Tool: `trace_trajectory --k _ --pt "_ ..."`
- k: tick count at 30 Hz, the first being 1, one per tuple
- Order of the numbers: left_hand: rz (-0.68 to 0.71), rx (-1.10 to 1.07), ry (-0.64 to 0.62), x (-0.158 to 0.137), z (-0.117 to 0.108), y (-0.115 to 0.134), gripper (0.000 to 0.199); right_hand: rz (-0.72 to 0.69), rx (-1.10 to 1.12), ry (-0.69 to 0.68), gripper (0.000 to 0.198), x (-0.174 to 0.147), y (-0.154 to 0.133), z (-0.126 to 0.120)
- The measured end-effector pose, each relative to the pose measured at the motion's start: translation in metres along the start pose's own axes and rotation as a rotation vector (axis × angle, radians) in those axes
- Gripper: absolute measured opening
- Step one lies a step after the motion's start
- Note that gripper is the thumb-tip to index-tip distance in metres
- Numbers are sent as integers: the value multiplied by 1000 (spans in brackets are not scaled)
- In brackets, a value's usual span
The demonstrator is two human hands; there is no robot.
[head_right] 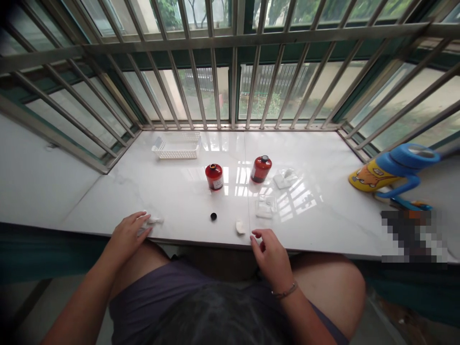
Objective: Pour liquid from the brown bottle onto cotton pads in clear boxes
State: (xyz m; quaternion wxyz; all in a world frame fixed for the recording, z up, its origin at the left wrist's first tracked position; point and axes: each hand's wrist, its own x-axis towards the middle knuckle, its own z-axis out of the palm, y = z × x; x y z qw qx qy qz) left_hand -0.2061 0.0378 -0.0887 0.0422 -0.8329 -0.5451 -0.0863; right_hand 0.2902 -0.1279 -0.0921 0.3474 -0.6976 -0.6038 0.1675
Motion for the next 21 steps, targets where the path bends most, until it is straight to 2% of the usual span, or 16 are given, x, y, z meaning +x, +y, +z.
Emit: trace_trajectory --k 6,13,18,21 --pt "-5 22 2 9 7 2 40 -18 6 -12 17 -7 -2 4" --pt "34 55 46 17 7 6 31 -31 -4 -35 15 -8 -5 5" --pt "86 43 161 26 -9 21 26 -69 18 -40 13 -6 -10 2" --pt "121 -12 261 30 -28 47 21 -85 62 -54 13 -3 -17 2"
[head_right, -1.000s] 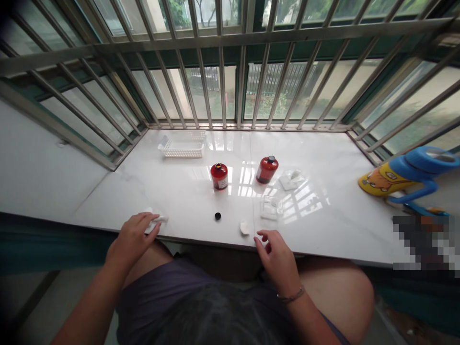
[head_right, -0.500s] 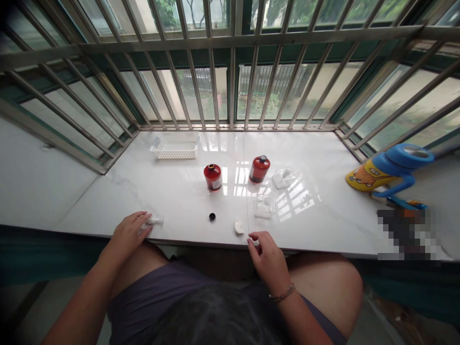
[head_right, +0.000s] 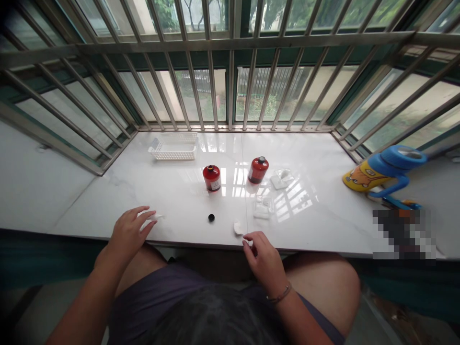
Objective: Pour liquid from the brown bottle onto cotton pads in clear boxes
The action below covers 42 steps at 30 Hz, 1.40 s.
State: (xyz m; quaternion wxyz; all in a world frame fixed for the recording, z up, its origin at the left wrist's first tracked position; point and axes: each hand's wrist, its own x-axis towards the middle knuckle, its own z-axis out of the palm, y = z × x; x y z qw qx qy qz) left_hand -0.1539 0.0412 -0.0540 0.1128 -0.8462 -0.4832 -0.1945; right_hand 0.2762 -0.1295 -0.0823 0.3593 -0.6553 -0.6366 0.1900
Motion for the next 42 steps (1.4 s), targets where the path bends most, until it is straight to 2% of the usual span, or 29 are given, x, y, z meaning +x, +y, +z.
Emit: trace_trajectory --k 5,8,11,14,19,23,26,29,32,35,38,42 --pt "87 -145 100 21 -27 82 21 16 161 -10 13 6 -27 7" --pt "147 -261 101 31 -38 136 23 61 296 -33 33 10 -49 12" --pt "217 -329 104 39 -43 175 24 98 468 -65 58 14 -66 16" --pt "301 -356 130 44 -43 198 27 189 659 -48 71 19 -74 20" --pt "378 -349 161 50 -41 215 30 314 809 56 65 21 -76 24" --pt "392 -325 162 49 -42 214 41 323 762 112 57 21 -70 21" --pt "339 -324 170 44 -39 199 47 312 630 233 50 26 -55 4" --pt "200 -307 186 31 -28 168 47 312 380 355 44 35 -32 -27" --pt "49 -280 174 15 -10 129 35 356 133 375 43 45 -9 -62" --pt "-114 -283 135 -1 10 97 25 378 8 389 46 52 3 -88" --pt "-267 -275 136 -12 27 79 25 373 -64 416 48 58 3 -99" --pt "-296 -267 146 -16 47 73 23 348 -88 395 47 65 0 -100"
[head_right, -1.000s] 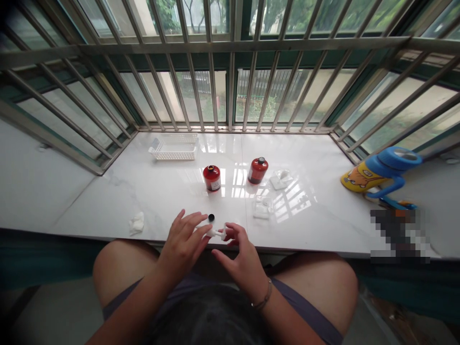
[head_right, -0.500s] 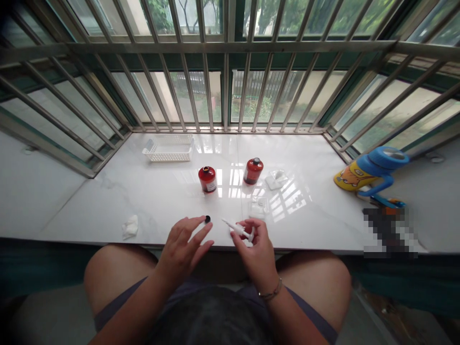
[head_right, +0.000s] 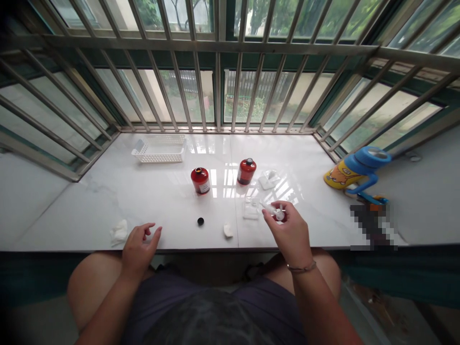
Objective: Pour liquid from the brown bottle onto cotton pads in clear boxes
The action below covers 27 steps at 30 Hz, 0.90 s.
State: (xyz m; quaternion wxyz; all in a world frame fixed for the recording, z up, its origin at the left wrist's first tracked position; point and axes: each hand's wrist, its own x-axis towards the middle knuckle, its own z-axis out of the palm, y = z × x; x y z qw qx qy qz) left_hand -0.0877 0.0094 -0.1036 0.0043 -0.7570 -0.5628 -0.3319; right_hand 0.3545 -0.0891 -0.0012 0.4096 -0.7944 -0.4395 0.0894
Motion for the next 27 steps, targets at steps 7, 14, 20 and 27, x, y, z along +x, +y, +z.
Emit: trace_trajectory --k 7,14,20,27 --pt "40 120 26 -6 24 -8 17 -93 -104 -59 45 10 0 8" --pt "58 175 26 -9 24 -11 10 -179 -189 -115 52 30 6 28" --pt "74 196 -8 -5 23 -7 17 -262 -219 -127 56 40 18 49" --pt "74 219 -48 -4 22 -8 24 -148 70 -104 73 26 24 53"
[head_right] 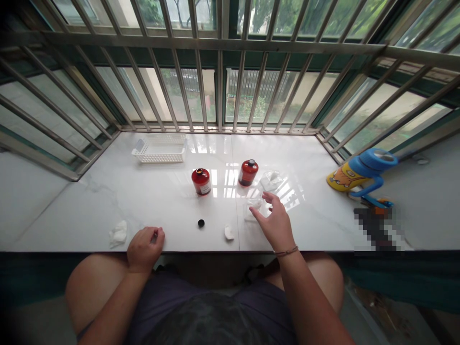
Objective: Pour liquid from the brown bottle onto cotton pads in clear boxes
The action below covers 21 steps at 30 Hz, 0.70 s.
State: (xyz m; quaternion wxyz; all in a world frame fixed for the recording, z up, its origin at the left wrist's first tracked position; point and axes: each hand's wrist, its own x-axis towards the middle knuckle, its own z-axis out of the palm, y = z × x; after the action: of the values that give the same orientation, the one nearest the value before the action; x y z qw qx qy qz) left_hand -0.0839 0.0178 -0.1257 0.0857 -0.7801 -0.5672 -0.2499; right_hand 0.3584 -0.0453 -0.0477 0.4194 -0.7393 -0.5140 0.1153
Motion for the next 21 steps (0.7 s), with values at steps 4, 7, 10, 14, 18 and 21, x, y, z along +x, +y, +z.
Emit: trace_trajectory --k 4,7,10,14,18,21 --pt "-2 -11 6 0 -1 1 24 64 171 -25 68 -7 -1 4" --pt "6 6 4 0 -1 2 24 66 174 12 68 -9 -2 8" --pt "7 9 7 -1 0 1 25 48 141 -1 70 -12 -3 9" --pt "-53 -32 17 3 -1 2 24 29 142 -79 72 -18 -6 7" --pt "-73 -179 38 17 -19 39 23 38 127 -73 72 -26 -7 9" --pt "103 -421 -89 33 -31 107 20 40 130 -57 77 -33 -8 12"
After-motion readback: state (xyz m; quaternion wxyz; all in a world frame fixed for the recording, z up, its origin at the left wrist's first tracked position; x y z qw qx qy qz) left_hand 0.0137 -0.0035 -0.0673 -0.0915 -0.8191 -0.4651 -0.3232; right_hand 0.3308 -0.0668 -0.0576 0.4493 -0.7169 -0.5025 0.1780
